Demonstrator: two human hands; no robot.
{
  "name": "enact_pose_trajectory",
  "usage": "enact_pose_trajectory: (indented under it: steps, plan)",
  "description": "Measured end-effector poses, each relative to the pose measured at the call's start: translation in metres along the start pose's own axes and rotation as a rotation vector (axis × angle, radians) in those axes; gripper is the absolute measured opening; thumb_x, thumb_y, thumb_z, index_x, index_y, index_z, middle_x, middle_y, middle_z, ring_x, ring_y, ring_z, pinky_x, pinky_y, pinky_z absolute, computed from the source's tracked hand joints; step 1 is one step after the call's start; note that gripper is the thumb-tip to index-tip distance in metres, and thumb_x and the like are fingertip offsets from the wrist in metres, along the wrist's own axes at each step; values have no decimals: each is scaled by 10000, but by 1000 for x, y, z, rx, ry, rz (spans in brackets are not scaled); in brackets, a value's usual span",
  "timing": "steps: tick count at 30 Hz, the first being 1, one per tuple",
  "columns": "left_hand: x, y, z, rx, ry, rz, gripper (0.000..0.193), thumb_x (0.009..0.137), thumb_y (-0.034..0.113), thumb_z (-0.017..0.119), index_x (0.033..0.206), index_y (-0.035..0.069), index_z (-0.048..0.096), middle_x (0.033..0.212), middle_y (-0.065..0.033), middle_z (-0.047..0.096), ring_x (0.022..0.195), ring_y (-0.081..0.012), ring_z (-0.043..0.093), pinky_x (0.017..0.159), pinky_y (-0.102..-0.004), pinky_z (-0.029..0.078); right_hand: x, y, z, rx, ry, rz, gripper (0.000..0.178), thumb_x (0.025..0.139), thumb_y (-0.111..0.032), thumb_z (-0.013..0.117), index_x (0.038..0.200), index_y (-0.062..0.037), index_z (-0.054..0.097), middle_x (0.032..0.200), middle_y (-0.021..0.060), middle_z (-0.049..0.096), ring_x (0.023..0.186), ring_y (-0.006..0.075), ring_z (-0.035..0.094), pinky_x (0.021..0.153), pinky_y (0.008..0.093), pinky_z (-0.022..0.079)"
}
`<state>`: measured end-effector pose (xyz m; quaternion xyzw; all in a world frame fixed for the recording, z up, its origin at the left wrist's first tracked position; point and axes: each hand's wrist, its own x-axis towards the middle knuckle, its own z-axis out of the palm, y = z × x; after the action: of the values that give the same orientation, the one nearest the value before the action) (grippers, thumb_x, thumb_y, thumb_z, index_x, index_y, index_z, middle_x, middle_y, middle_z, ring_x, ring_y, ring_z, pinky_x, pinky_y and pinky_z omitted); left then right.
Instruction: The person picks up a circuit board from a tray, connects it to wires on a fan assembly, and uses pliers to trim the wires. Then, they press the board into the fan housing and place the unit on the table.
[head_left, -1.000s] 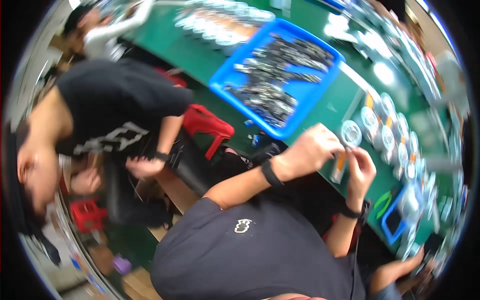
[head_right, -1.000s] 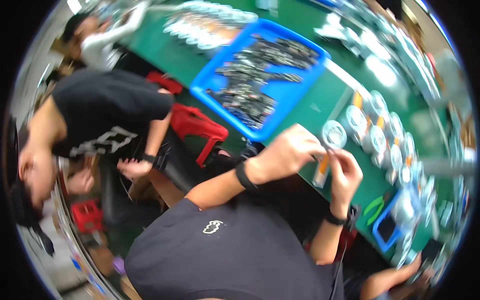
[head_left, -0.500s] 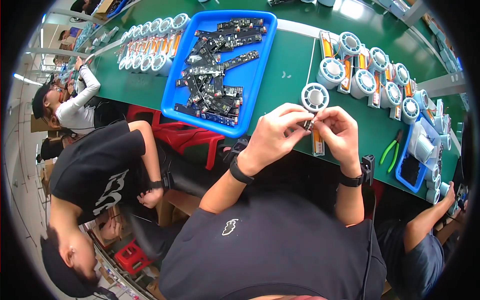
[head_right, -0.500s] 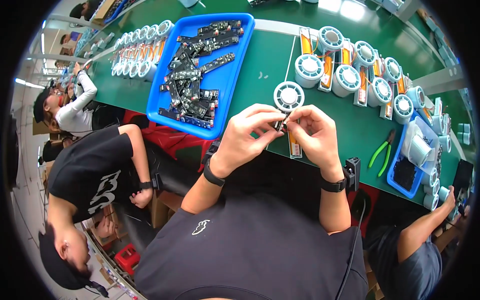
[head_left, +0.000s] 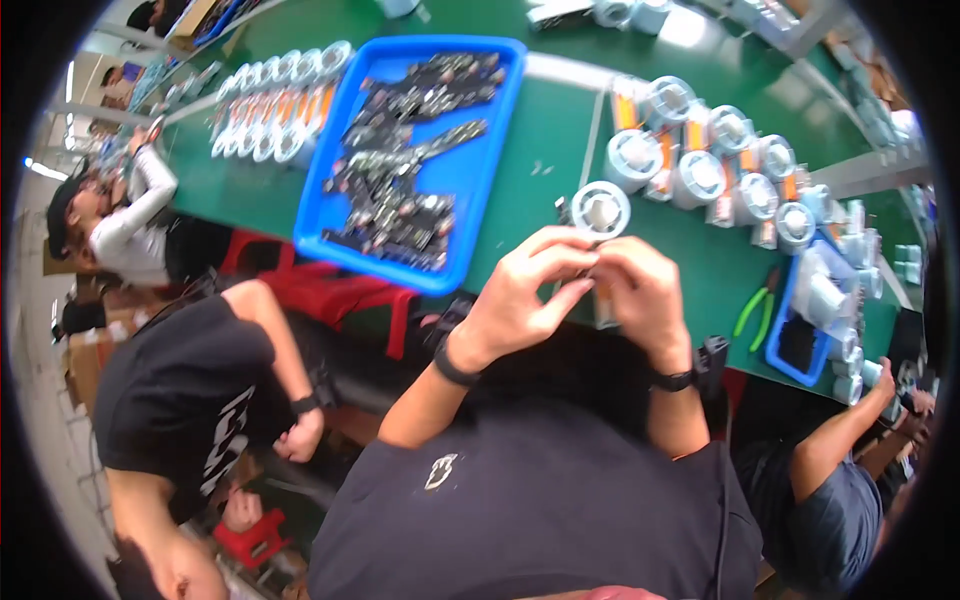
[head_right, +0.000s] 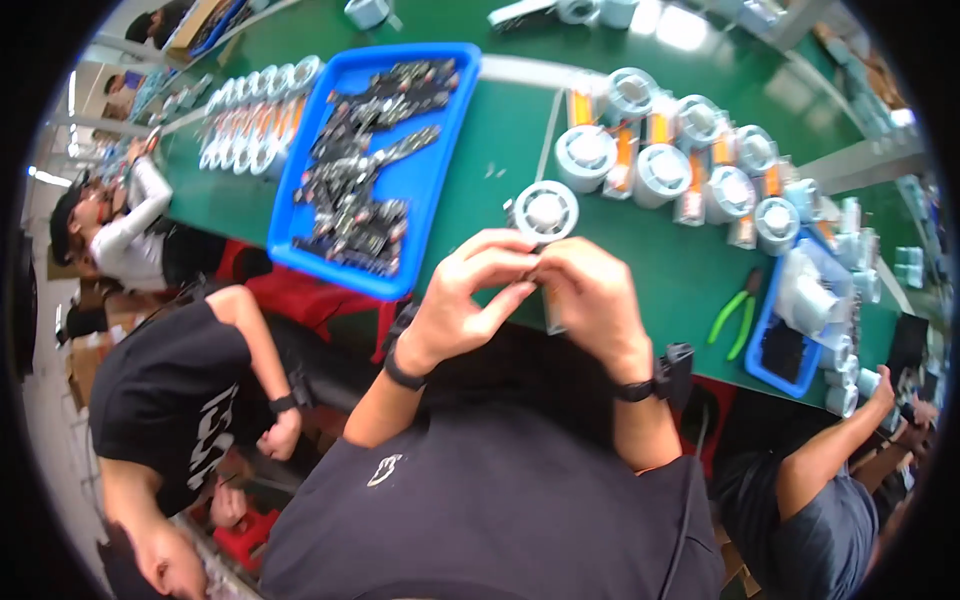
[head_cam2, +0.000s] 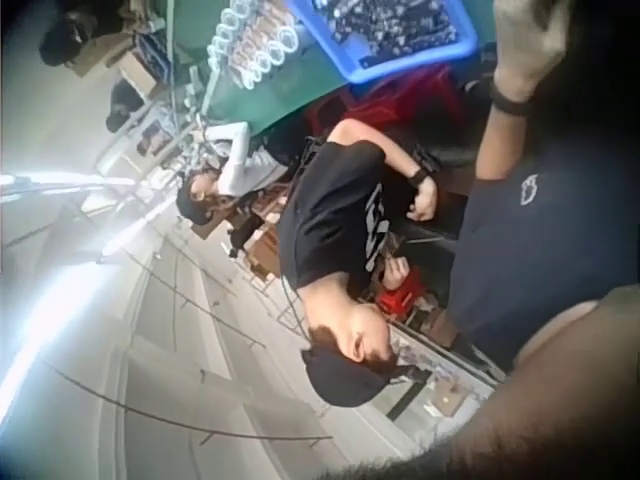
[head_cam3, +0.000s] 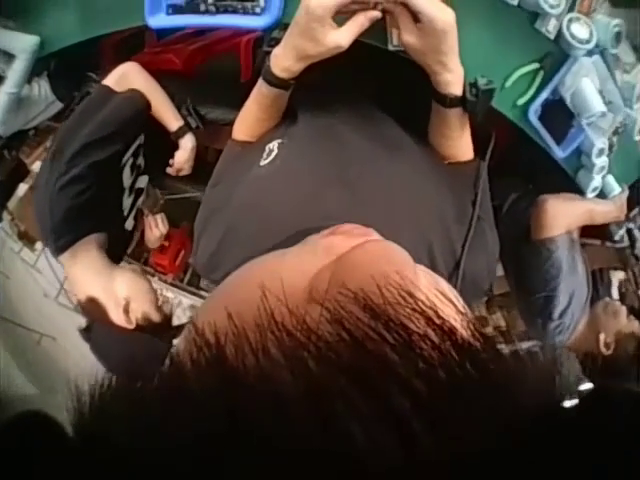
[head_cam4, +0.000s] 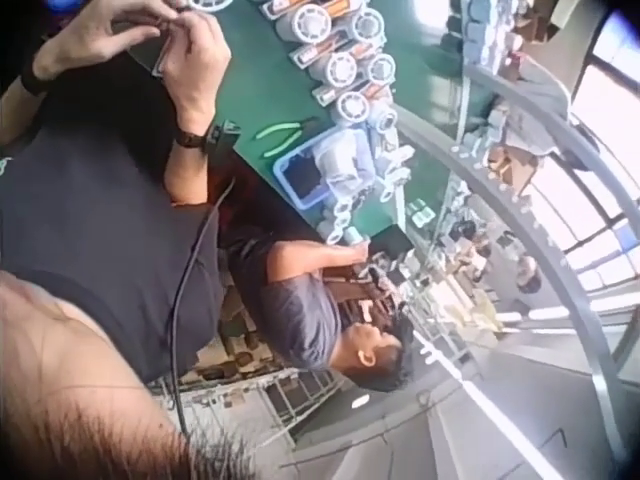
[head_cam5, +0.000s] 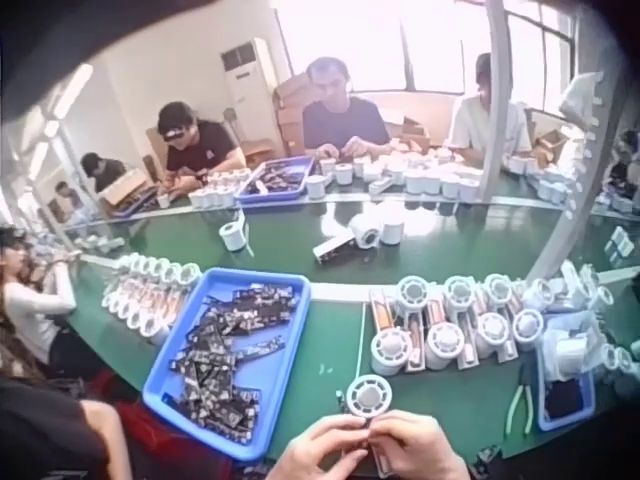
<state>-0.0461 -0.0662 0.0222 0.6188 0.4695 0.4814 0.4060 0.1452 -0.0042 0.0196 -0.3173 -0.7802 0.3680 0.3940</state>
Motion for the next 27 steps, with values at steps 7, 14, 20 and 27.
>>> enact_pose_trajectory:
  steps: [7, 14, 20, 27]
  plan:
    - [4, 19, 15, 93, 37, 86, 222, 870, -124, 702, 1070, -30, 726, 1256, -149, 636, 1082, -244, 715, 892, -320, 624, -6, -21, -15, 114, -69, 174, 143, 892, 49, 682, 1023, 14, 728, 910, 134, 739, 838, 249, 732, 756, 331, 573]
    - [-5, 32, 4, 136, 113, 200, 256, 847, -78, 745, 1081, 25, 732, 1142, -128, 689, 1021, -300, 708, 829, -364, 595, -15, -47, -4, 151, -36, 369, 106, 940, 11, 690, 1035, 26, 735, 865, 99, 749, 768, 110, 696, 696, 270, 553]
    - [-26, 27, -18, 94, 150, 222, 230, 848, -101, 744, 1052, 5, 738, 1160, -133, 678, 1026, -255, 721, 803, -314, 633, -8, -70, 17, 332, -6, 382, 99, 957, -16, 702, 1034, 32, 743, 855, 72, 748, 741, 50, 660, 645, 226, 526]
    - [-53, 34, -40, 101, 184, 311, 242, 837, -78, 770, 1054, 25, 742, 1164, -139, 681, 1031, -277, 713, 835, -343, 615, -21, -116, 39, -41, 24, 200, 84, 928, -15, 728, 999, 26, 742, 793, 70, 735, 682, 71, 658, 593, 231, 494]
